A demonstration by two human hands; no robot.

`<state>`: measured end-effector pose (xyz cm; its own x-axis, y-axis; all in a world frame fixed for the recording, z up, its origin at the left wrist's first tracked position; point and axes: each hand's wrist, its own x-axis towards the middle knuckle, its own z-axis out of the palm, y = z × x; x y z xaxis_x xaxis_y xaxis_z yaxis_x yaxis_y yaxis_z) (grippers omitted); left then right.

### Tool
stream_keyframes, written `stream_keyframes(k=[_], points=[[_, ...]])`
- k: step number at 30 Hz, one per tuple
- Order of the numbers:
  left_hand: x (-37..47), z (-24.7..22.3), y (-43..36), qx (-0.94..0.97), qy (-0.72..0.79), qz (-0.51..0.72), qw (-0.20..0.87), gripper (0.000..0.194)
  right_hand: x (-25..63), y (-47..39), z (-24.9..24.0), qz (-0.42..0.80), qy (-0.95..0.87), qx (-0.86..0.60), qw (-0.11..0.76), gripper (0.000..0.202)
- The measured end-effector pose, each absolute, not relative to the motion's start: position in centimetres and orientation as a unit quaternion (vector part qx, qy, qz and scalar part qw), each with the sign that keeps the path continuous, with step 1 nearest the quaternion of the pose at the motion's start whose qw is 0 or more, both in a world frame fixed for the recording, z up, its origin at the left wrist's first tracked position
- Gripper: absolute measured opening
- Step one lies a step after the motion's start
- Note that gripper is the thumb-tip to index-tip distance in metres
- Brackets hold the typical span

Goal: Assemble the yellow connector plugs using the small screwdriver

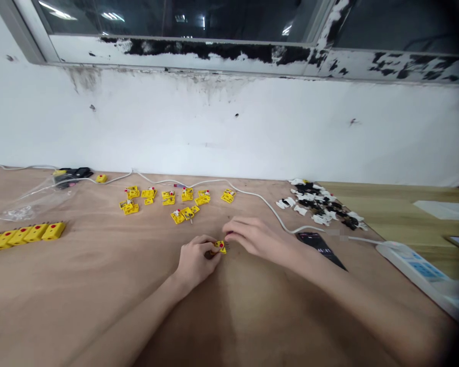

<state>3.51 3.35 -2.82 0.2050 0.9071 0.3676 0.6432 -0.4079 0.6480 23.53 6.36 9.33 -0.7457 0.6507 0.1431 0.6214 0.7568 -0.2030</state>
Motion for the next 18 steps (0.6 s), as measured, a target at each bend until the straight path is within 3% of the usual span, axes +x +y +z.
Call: stream_keyframes(k=[4,8,13,15,18], points=[[3.5,-2.8,3.4,0.754,0.516,0.365,0.18,0.01,23.7,6.1,9.9,-0.048,-0.942,-0.333,0.005,0.003],[3.5,-2.6,3.4,0.753,0.515,0.366,0.184,0.01,22.9,5.7,10.6,-0.12,-0.949,-0.28,-0.08,0.011],[3.6,-2.5,3.4,0.756,0.511,0.365,0.186,0.01,20.2,5.8,12.3,-0.088,-0.932,-0.305,-0.176,0.011],[3.6,-2.4,3.4,0.755,0.512,0.364,0.187,0.011,19.3,6.0,13.2,-0.059,-0.926,-0.33,-0.175,0.009],[3.7,-2.2,3.3,0.754,0.51,0.365,0.192,0.011,18.4,6.3,14.4,-0.03,-0.923,-0.341,-0.174,0.024]])
